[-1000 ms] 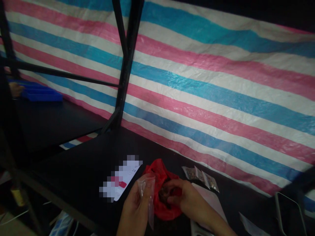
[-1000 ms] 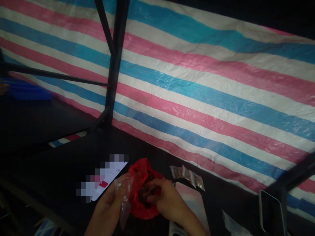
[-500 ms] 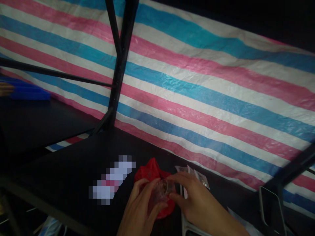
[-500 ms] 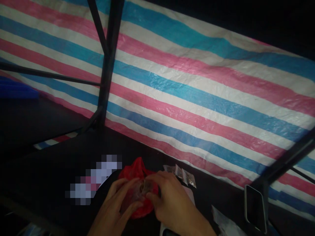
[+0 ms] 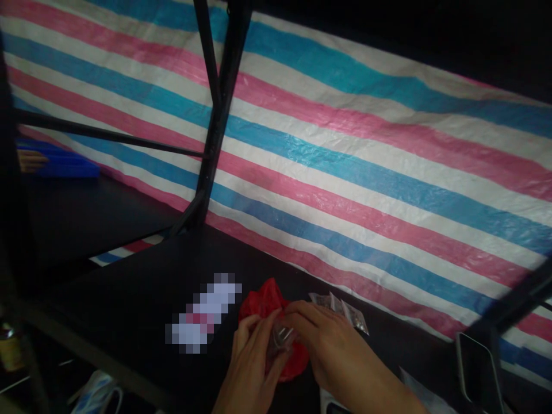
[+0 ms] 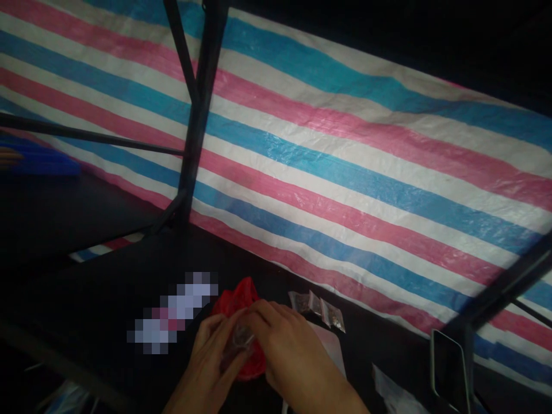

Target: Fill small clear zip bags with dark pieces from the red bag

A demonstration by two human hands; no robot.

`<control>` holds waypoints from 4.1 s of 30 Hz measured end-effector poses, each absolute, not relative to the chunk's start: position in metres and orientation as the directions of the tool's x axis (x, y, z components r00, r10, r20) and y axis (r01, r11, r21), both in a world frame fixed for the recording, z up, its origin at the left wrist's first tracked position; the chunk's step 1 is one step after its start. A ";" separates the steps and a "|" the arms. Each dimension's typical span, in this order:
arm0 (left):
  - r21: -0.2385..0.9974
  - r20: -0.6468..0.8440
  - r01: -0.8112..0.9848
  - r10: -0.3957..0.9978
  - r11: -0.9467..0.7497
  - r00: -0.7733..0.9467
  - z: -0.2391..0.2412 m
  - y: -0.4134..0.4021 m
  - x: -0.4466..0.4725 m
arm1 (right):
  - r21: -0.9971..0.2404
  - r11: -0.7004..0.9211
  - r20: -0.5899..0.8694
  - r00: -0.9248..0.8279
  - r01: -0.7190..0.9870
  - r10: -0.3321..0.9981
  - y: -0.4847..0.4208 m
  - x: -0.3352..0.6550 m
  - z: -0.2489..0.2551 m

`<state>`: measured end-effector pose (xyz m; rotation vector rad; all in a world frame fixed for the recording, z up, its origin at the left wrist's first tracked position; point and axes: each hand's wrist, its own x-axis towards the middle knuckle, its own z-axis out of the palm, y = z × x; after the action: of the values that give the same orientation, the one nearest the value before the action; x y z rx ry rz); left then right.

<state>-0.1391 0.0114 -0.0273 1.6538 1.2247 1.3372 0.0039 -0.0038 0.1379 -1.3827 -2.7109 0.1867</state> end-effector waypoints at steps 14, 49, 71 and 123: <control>0.973 0.181 -0.097 0.954 -0.208 -0.238 0.000 -0.001 -0.165 | -0.013 0.355 0.056 -0.354 0.935 0.934 0.020 0.004 0.122; 0.817 -0.164 -0.571 0.982 0.082 -0.094 0.013 0.028 -0.175 | -0.002 0.237 0.013 -0.237 0.972 0.972 0.057 -0.012 0.081; 0.823 -0.245 -0.551 0.960 0.135 -0.132 -0.009 0.039 -0.174 | -0.463 0.217 0.012 -0.238 0.860 0.971 0.059 -0.008 0.065; 0.976 0.214 0.095 0.939 -0.195 -0.269 -0.017 0.031 -0.156 | 0.041 0.346 -0.014 -0.346 0.937 0.938 0.038 -0.006 0.113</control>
<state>-0.1557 0.0313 -0.0166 1.2687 1.3633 1.5447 -0.0057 0.0383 0.1135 -1.8158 -2.6061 -0.0400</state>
